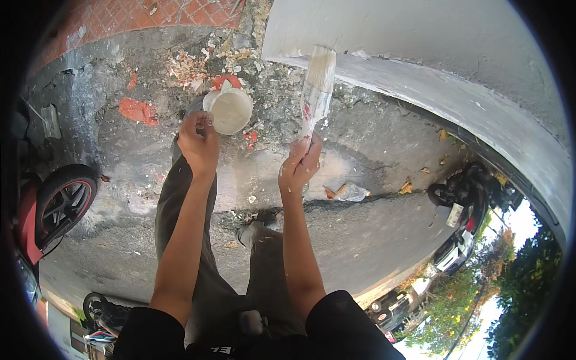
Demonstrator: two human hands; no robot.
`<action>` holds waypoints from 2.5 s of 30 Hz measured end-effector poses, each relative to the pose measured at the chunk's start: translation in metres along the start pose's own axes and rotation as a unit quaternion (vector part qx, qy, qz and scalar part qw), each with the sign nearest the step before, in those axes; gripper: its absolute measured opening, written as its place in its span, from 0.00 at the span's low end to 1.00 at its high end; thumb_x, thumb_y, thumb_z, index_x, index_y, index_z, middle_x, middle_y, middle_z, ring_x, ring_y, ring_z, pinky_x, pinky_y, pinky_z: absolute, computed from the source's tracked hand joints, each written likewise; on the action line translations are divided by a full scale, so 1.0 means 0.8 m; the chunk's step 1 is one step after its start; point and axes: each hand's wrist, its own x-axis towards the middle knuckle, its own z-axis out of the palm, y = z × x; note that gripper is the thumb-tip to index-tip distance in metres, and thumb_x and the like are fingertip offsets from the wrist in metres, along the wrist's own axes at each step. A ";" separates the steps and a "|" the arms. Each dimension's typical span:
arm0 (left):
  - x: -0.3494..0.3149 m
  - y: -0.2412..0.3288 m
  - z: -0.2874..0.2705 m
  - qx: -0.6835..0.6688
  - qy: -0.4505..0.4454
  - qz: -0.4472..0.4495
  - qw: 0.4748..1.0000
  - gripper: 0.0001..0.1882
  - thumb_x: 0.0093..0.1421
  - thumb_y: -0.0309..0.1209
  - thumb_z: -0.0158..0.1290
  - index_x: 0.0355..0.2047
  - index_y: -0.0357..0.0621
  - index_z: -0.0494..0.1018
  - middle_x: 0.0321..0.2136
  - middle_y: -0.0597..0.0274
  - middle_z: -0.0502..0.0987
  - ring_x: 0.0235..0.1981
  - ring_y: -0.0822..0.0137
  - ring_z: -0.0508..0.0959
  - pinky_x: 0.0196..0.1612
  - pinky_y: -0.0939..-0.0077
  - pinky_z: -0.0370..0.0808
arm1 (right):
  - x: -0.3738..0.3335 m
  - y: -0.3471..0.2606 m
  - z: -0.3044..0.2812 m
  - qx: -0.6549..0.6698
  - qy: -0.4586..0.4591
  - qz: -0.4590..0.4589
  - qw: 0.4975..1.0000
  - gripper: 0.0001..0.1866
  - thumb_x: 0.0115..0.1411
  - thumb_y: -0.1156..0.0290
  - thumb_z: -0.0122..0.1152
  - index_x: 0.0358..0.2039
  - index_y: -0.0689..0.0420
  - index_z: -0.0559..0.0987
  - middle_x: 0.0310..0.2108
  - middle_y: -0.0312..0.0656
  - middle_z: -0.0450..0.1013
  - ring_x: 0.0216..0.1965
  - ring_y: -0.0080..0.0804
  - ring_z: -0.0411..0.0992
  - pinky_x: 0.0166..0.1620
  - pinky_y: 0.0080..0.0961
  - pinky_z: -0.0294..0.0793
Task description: The person paints a concrete wall pillar with white paint using a paint brush.
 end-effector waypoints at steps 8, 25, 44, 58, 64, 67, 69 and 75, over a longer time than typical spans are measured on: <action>-0.031 -0.015 0.008 0.011 -0.025 0.047 0.999 0.05 0.44 0.20 0.46 0.24 0.39 0.68 0.23 0.58 0.70 0.27 0.58 0.69 0.31 0.67 0.66 | 0.014 0.023 0.014 0.214 -0.047 -0.048 0.974 0.18 0.61 0.59 0.35 0.38 0.63 0.64 0.23 0.35 0.63 0.20 0.18 0.57 0.23 0.16 0.56; -0.041 -0.012 0.021 0.020 -0.023 0.068 0.997 0.06 0.43 0.19 0.46 0.24 0.39 0.68 0.22 0.57 0.71 0.26 0.59 0.70 0.30 0.69 0.67 | 0.122 0.087 0.069 0.098 -0.155 0.388 0.903 0.15 0.60 0.58 0.38 0.25 0.56 0.64 0.15 0.34 0.61 0.09 0.15 0.49 0.10 0.14 0.45; -0.037 -0.016 0.018 0.004 -0.021 0.041 0.999 0.04 0.43 0.19 0.46 0.22 0.40 0.67 0.22 0.59 0.70 0.27 0.59 0.69 0.30 0.67 0.65 | 0.083 0.106 0.070 0.242 -0.045 0.152 0.957 0.17 0.57 0.54 0.44 0.21 0.53 0.64 0.11 0.30 0.56 0.10 0.12 0.52 0.11 0.11 0.47; -0.058 -0.015 0.035 0.004 -0.056 0.071 0.996 0.05 0.42 0.19 0.47 0.22 0.39 0.68 0.21 0.58 0.70 0.26 0.58 0.69 0.30 0.67 0.65 | 0.125 0.097 0.036 0.113 -0.107 0.374 0.914 0.16 0.52 0.56 0.55 0.20 0.56 0.69 0.10 0.34 0.60 0.08 0.18 0.51 0.10 0.14 0.45; -0.070 0.004 0.047 0.034 -0.084 0.085 0.992 0.04 0.43 0.20 0.48 0.22 0.40 0.68 0.21 0.59 0.70 0.27 0.57 0.69 0.30 0.65 0.65 | 0.067 0.005 -0.066 0.186 -0.008 0.333 0.924 0.15 0.55 0.57 0.49 0.21 0.55 0.68 0.09 0.33 0.58 0.06 0.14 0.47 0.09 0.13 0.41; -0.076 0.003 0.055 0.074 -0.090 0.104 0.988 0.04 0.44 0.21 0.48 0.22 0.41 0.68 0.21 0.59 0.70 0.27 0.57 0.69 0.30 0.65 0.65 | 0.054 0.036 -0.081 0.357 -0.017 0.153 0.922 0.17 0.57 0.53 0.40 0.28 0.55 0.66 0.10 0.32 0.56 0.06 0.15 0.46 0.10 0.13 0.41; -0.077 0.003 0.058 0.097 -0.085 0.119 0.984 0.03 0.44 0.21 0.48 0.22 0.41 0.68 0.21 0.60 0.70 0.27 0.57 0.69 0.30 0.66 0.65 | 0.068 0.052 -0.072 0.492 0.016 0.060 0.868 0.18 0.57 0.53 0.38 0.28 0.55 0.67 0.10 0.32 0.56 0.08 0.16 0.47 0.11 0.13 0.43; -0.088 0.019 0.094 0.132 -0.133 0.160 0.969 0.03 0.44 0.22 0.49 0.22 0.41 0.68 0.21 0.61 0.71 0.27 0.58 0.70 0.30 0.66 0.65 | 0.161 0.158 -0.031 0.389 0.017 0.056 0.919 0.15 0.57 0.61 0.47 0.18 0.55 0.65 0.10 0.29 0.54 0.12 0.13 0.52 0.14 0.12 0.45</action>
